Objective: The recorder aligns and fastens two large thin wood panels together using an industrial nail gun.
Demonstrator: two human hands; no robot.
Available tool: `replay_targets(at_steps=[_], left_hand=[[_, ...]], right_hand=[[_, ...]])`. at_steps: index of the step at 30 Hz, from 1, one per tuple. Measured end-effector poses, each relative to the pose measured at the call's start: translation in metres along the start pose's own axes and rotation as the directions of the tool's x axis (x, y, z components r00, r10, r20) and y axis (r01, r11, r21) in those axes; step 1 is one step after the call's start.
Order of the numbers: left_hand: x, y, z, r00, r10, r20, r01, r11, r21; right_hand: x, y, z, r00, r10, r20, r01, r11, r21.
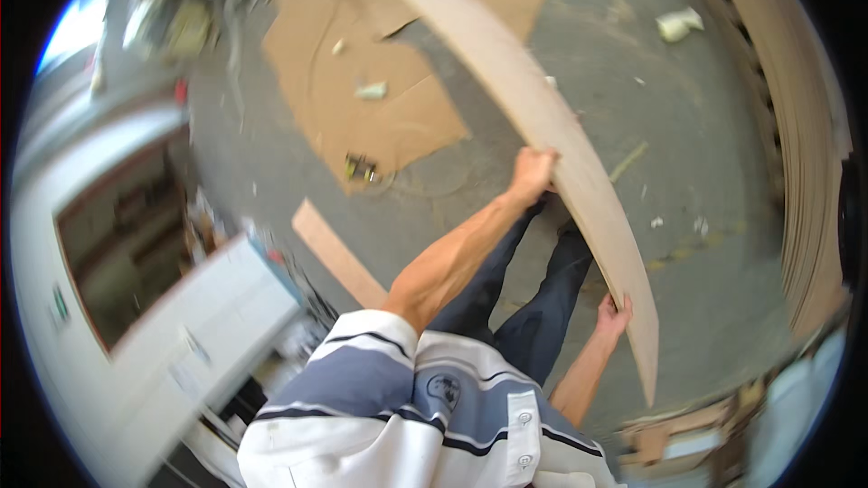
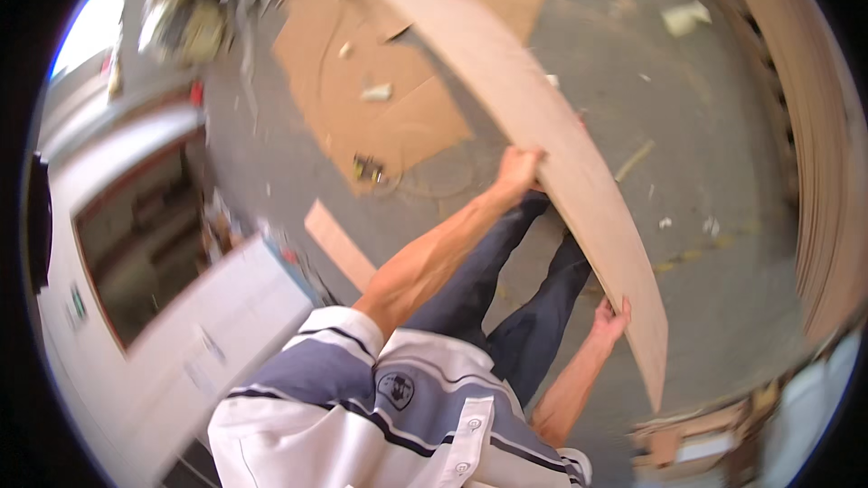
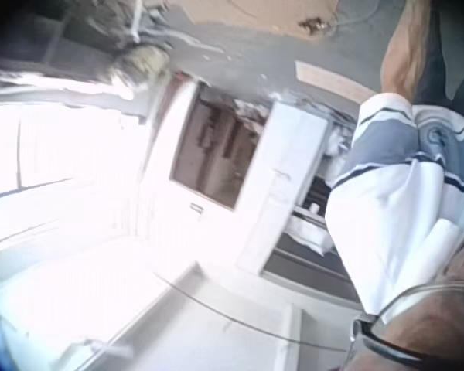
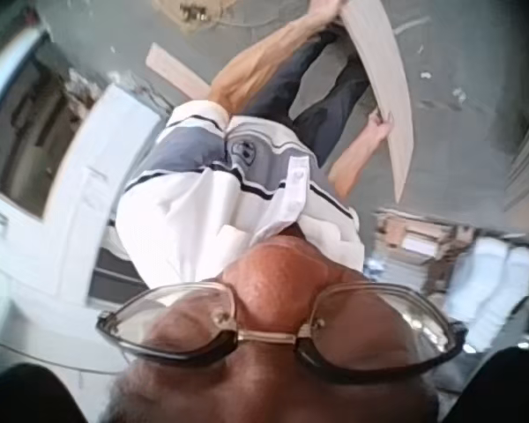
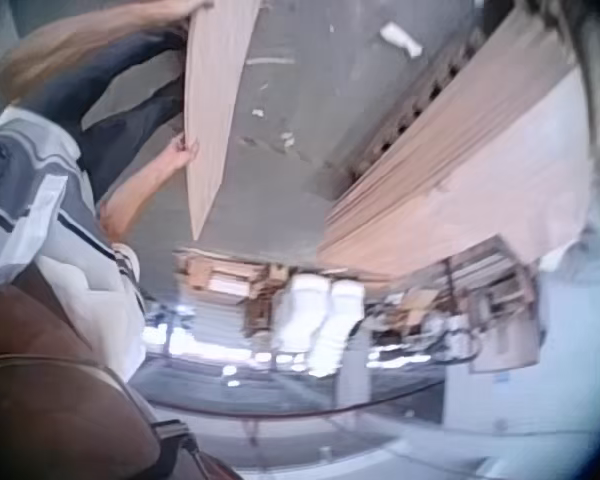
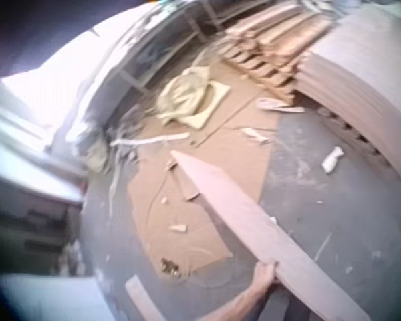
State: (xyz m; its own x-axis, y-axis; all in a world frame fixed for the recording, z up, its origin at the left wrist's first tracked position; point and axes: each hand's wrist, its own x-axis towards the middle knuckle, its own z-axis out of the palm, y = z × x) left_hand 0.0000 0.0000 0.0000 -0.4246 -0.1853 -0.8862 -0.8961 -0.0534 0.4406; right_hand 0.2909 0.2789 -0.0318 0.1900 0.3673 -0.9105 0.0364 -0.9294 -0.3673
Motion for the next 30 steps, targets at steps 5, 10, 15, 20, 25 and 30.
replay_targets(at_steps=[5, 10, 15, 20, 25, 30], left_hand=[[-0.062, -0.021, -0.041, 0.918, 0.278, -0.282, -0.262, 0.961, 0.092], [-0.147, -0.015, -0.069, 0.928, 0.141, -0.344, -0.224, 0.951, -0.214], [-0.209, -0.039, -0.104, 0.943, -0.059, -0.328, -0.133, 0.836, -0.533], [-0.233, -0.134, -0.125, 0.84, -0.12, -0.529, -0.305, 0.701, -0.644], [-0.323, -0.187, -0.155, 0.861, -0.255, -0.441, -0.322, 0.399, -0.859], [-0.396, -0.263, -0.176, 0.788, -0.363, -0.498, -0.442, 0.229, -0.867]], right_hand=[[-0.065, -0.045, 0.003, 0.992, -0.027, 0.122, 0.05, 0.981, -0.187], [-0.129, -0.103, 0.035, 0.969, -0.032, 0.245, 0.112, 0.942, -0.318], [-0.11, -0.13, 0.074, 0.873, 0.182, 0.453, 0.074, 0.868, -0.49], [-0.149, -0.102, 0.106, 0.837, 0.226, 0.499, 0.202, 0.72, -0.664], [-0.202, -0.055, 0.11, 0.814, 0.207, 0.543, 0.372, 0.534, -0.76], [-0.256, 0.012, 0.087, 0.745, 0.328, 0.581, 0.479, 0.343, -0.808]])
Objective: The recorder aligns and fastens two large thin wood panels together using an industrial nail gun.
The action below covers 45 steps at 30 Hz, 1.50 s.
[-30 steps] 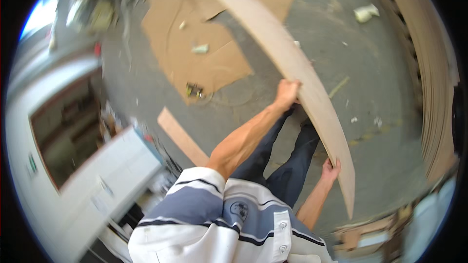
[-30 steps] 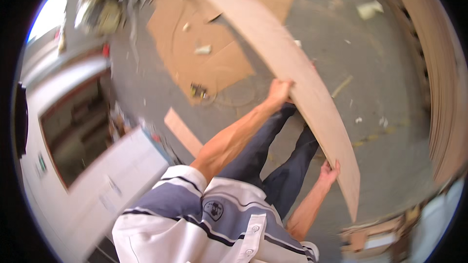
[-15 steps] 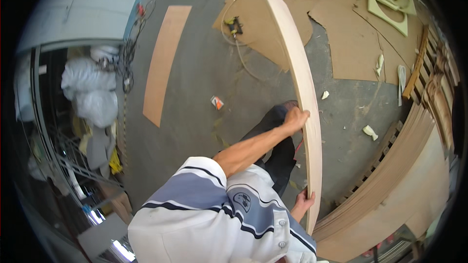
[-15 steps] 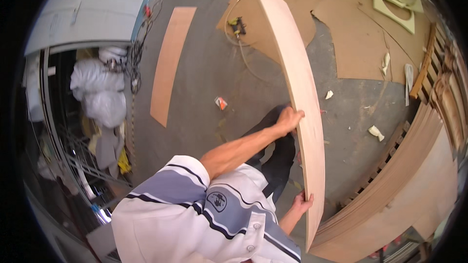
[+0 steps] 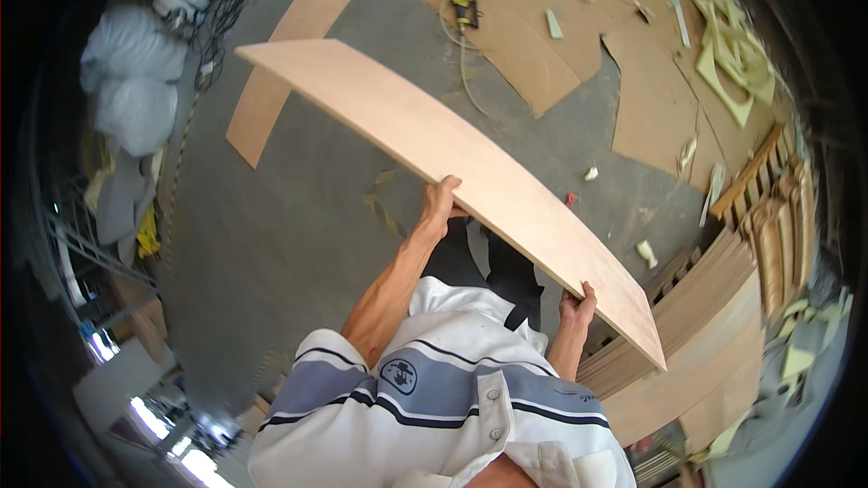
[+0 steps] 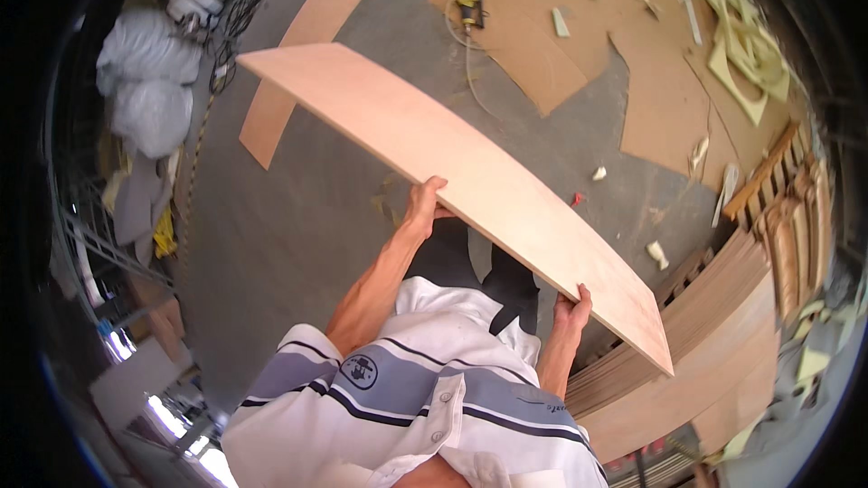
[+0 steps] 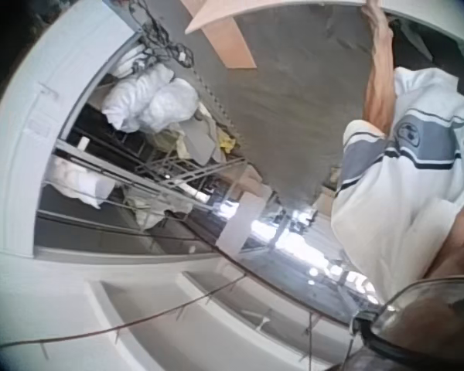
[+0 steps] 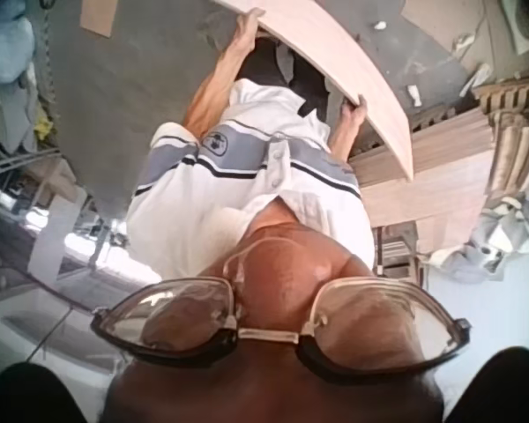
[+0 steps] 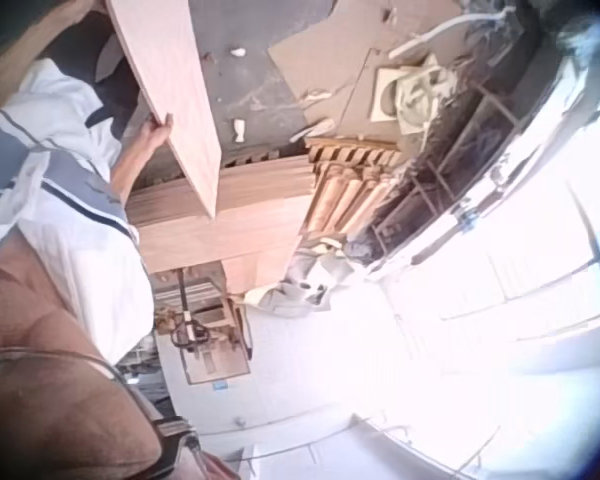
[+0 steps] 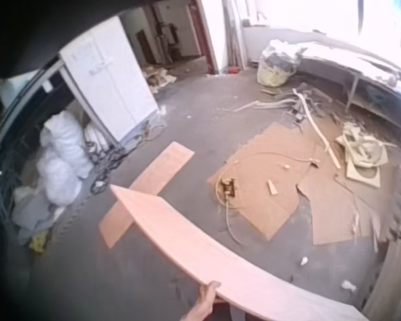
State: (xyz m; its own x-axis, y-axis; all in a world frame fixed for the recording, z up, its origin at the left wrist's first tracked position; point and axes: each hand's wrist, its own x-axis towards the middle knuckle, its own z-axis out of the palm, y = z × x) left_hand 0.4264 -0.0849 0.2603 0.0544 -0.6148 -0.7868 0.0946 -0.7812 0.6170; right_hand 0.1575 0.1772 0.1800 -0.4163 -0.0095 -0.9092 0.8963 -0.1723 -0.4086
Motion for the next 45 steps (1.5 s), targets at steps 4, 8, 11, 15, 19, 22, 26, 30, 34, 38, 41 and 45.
replay_targets(at_steps=[4, 8, 11, 15, 19, 22, 26, 30, 34, 38, 41, 45], left_hand=[[-0.001, 0.007, -0.076, 0.992, 0.008, -0.123, -0.031, 0.983, -0.18], [-0.009, 0.01, -0.159, 0.972, -0.05, -0.229, -0.035, 0.935, -0.354], [-0.002, 0.01, -0.204, 0.953, -0.092, -0.29, -0.05, 0.892, -0.449], [0.003, 0.007, -0.263, 0.932, -0.119, -0.343, -0.11, 0.807, -0.58], [0.01, 0.025, -0.291, 0.89, -0.156, -0.429, -0.217, 0.682, -0.698], [0.035, 0.045, -0.317, 0.859, -0.167, -0.485, -0.294, 0.613, -0.733], [0.09, 0.082, -0.347, 0.814, -0.244, -0.528, -0.352, 0.516, -0.781], [0.161, 0.129, -0.386, 0.748, -0.278, -0.603, -0.441, 0.469, -0.765], [0.232, 0.16, -0.428, 0.798, -0.281, -0.534, -0.416, 0.385, -0.824], [0.308, 0.197, -0.459, 0.803, -0.208, -0.559, -0.463, 0.374, -0.804], [0.349, 0.211, -0.483, 0.822, -0.233, -0.519, -0.447, 0.301, -0.843], [0.395, 0.22, -0.515, 0.827, -0.282, -0.486, -0.42, 0.264, -0.868]], right_hand=[[-0.028, 0.026, 0.056, 0.989, 0.02, 0.146, 0.004, 0.987, -0.163], [-0.061, 0.076, 0.126, 0.982, 0.043, 0.183, 0.023, 0.939, -0.342], [-0.063, 0.113, 0.175, 0.949, 0.095, 0.302, 0.047, 0.901, -0.431], [-0.082, 0.177, 0.25, 0.901, 0.178, 0.396, 0.128, 0.763, -0.633], [-0.109, 0.232, 0.334, 0.828, 0.259, 0.497, 0.252, 0.621, -0.743], [-0.13, 0.286, 0.402, 0.798, 0.337, 0.5, 0.259, 0.557, -0.789], [-0.114, 0.369, 0.491, 0.741, 0.407, 0.534, 0.3, 0.512, -0.805], [-0.136, 0.46, 0.575, 0.686, 0.476, 0.551, 0.34, 0.46, -0.821], [-0.119, 0.559, 0.66, 0.789, 0.423, 0.445, 0.297, 0.372, -0.88], [-0.094, 0.629, 0.733, 0.687, 0.572, 0.448, 0.271, 0.371, -0.888], [-0.091, 0.671, 0.771, 0.672, 0.62, 0.405, 0.234, 0.34, -0.911], [-0.081, 0.719, 0.805, 0.71, 0.597, 0.374, 0.237, 0.297, -0.925]])
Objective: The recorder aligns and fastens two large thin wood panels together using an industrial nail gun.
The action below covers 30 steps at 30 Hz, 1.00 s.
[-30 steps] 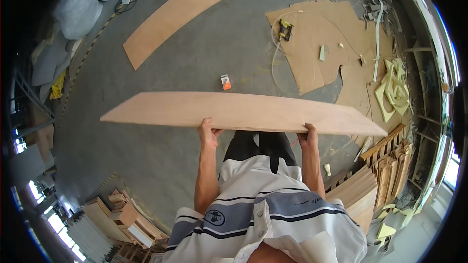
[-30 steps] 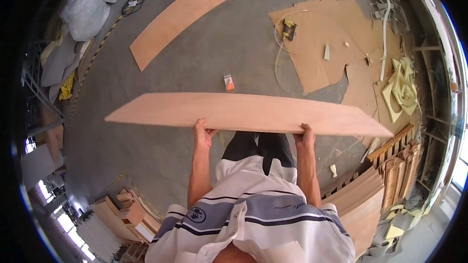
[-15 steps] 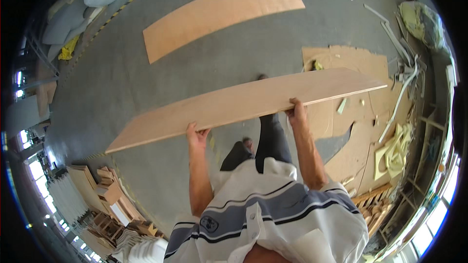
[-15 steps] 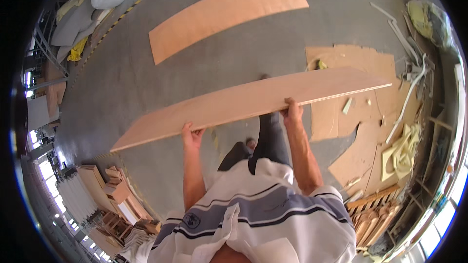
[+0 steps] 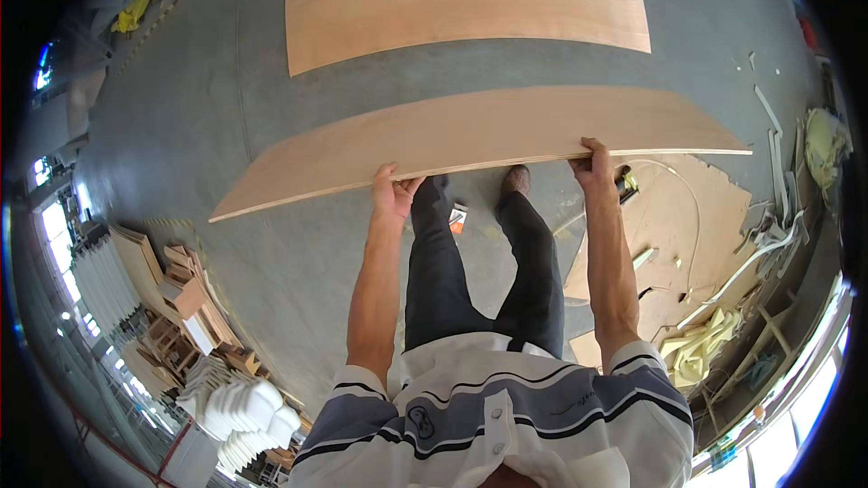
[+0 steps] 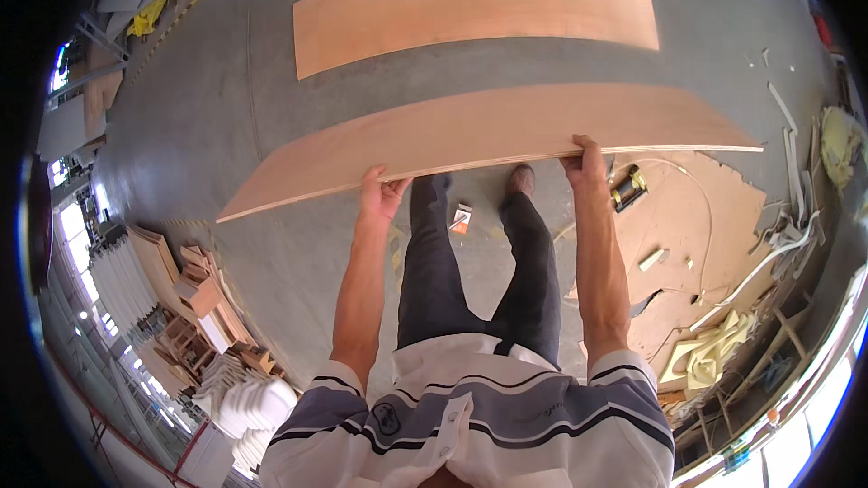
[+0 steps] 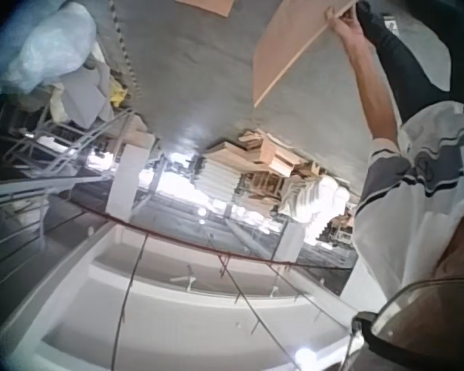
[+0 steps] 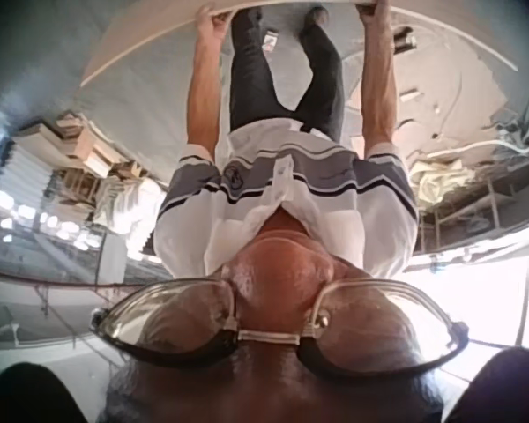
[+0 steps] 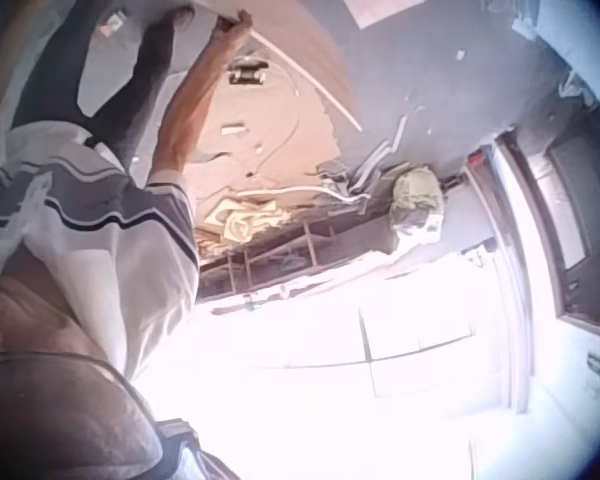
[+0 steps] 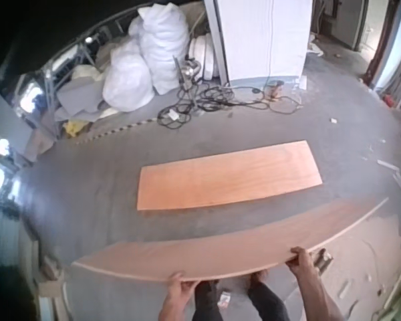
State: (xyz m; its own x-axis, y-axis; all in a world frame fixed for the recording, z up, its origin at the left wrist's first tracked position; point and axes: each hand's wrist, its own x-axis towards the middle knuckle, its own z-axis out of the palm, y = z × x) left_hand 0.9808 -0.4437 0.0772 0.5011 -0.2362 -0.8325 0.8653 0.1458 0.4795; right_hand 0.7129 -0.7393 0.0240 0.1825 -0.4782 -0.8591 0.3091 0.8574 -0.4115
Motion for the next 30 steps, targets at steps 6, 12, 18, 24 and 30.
replay_targets(at_steps=[6, 12, 18, 24, 30], left_hand=[[0.055, 0.016, 0.028, 0.999, -0.038, 0.018, 0.038, 0.999, -0.019], [0.089, 0.028, 0.036, 1.0, -0.027, -0.009, 0.027, 1.0, 0.006], [0.138, 0.023, 0.027, 0.999, 0.024, 0.039, -0.024, 1.0, 0.001], [0.181, -0.01, 0.004, 0.994, 0.073, 0.084, -0.073, 0.997, -0.005], [0.221, -0.059, -0.052, 0.995, 0.034, 0.098, -0.035, 0.999, 0.004]], right_hand=[[0.039, -0.004, 0.04, 0.997, 0.015, -0.076, -0.021, 0.997, -0.079], [0.068, 0.008, 0.055, 0.993, -0.043, -0.114, 0.038, 0.998, -0.048], [0.107, 0.021, 0.064, 0.999, -0.02, -0.041, 0.018, 0.999, -0.027], [0.147, 0.042, 0.04, 0.996, -0.038, 0.085, 0.037, 0.999, 0.009], [0.173, 0.081, -0.006, 0.989, -0.095, 0.111, 0.1, 0.994, -0.033]])
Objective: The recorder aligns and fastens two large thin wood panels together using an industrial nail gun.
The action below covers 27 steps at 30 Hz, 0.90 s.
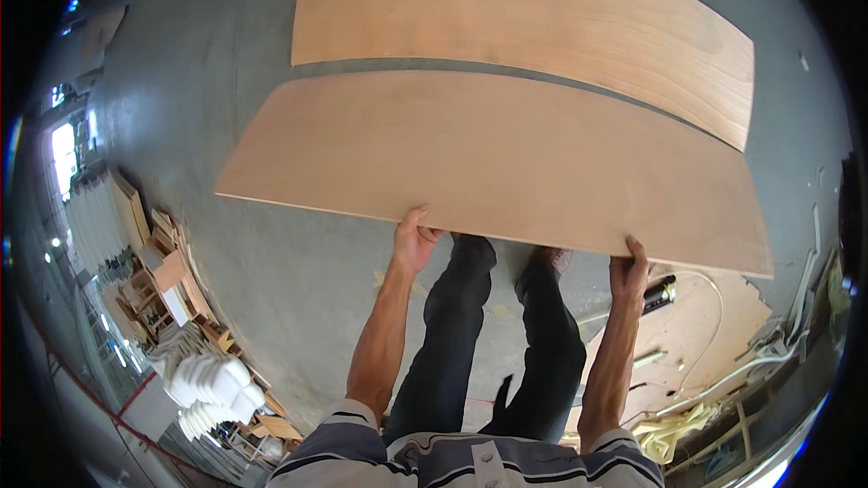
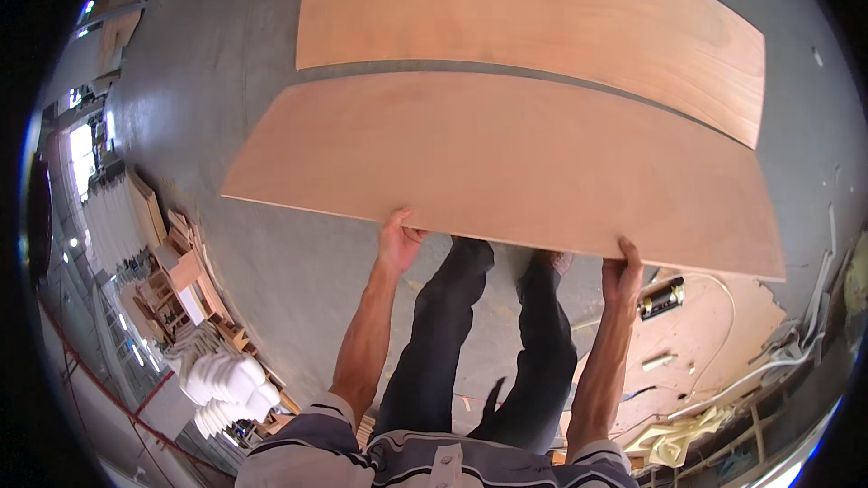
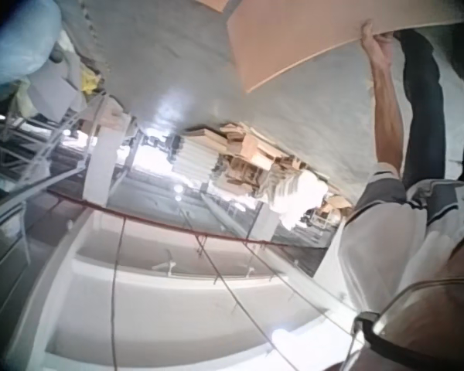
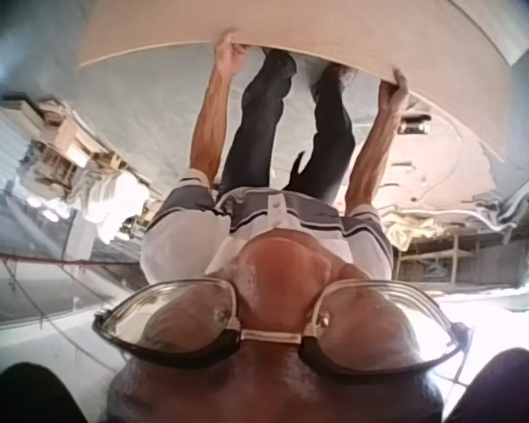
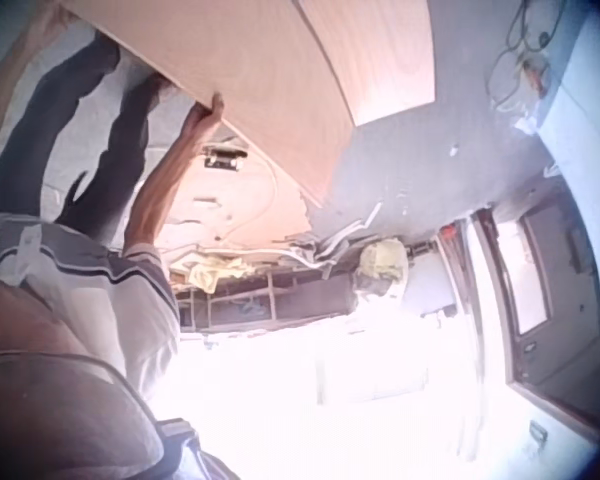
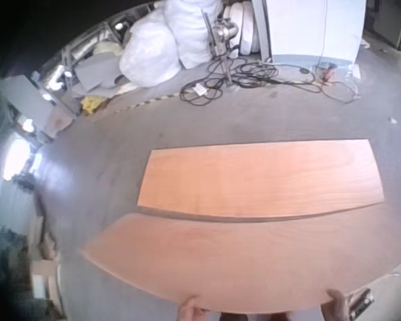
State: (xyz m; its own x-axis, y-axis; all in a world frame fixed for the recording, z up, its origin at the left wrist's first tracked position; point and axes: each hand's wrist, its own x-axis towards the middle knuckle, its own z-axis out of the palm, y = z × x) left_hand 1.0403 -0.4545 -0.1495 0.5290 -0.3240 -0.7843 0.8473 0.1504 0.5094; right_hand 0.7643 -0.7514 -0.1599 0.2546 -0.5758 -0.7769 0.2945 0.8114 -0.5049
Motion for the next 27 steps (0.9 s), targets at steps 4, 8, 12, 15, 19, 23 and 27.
replay_targets(at_steps=[4, 8, 12, 15, 19, 23, 27], left_hand=[[0.033, -0.044, -0.08, 0.992, -0.049, 0.118, 0.054, 0.998, -0.039], [0.043, -0.093, -0.104, 0.987, -0.135, 0.088, 0.144, 0.984, -0.103], [0.071, -0.117, -0.102, 0.983, -0.177, 0.048, 0.182, 0.912, -0.367], [0.094, -0.121, -0.095, 0.97, -0.217, 0.107, 0.24, 0.818, -0.523], [0.138, -0.155, -0.13, 0.996, -0.084, 0.012, 0.084, 0.951, -0.299], [0.167, -0.146, -0.124, 0.977, -0.133, -0.166, 0.068, 0.934, -0.35], [0.163, -0.133, -0.108, 0.958, -0.155, -0.239, 0.083, 0.954, -0.287]], right_hand=[[0.011, 0.038, -0.029, 0.998, -0.017, 0.057, 0.021, 0.997, -0.071], [0.031, 0.079, -0.095, 0.99, 0.025, 0.138, -0.016, 0.998, -0.06], [0.067, 0.115, -0.149, 0.986, 0.121, 0.116, -0.121, 0.993, -0.005], [0.09, 0.141, -0.182, 0.972, 0.19, 0.141, -0.182, 0.981, -0.069], [0.122, 0.168, -0.196, 0.969, 0.169, 0.178, -0.164, 0.985, -0.044], [0.148, 0.191, -0.189, 0.952, 0.207, 0.226, -0.211, 0.978, -0.007], [0.163, 0.207, -0.198, 0.985, 0.168, -0.039, -0.166, 0.984, 0.061]])
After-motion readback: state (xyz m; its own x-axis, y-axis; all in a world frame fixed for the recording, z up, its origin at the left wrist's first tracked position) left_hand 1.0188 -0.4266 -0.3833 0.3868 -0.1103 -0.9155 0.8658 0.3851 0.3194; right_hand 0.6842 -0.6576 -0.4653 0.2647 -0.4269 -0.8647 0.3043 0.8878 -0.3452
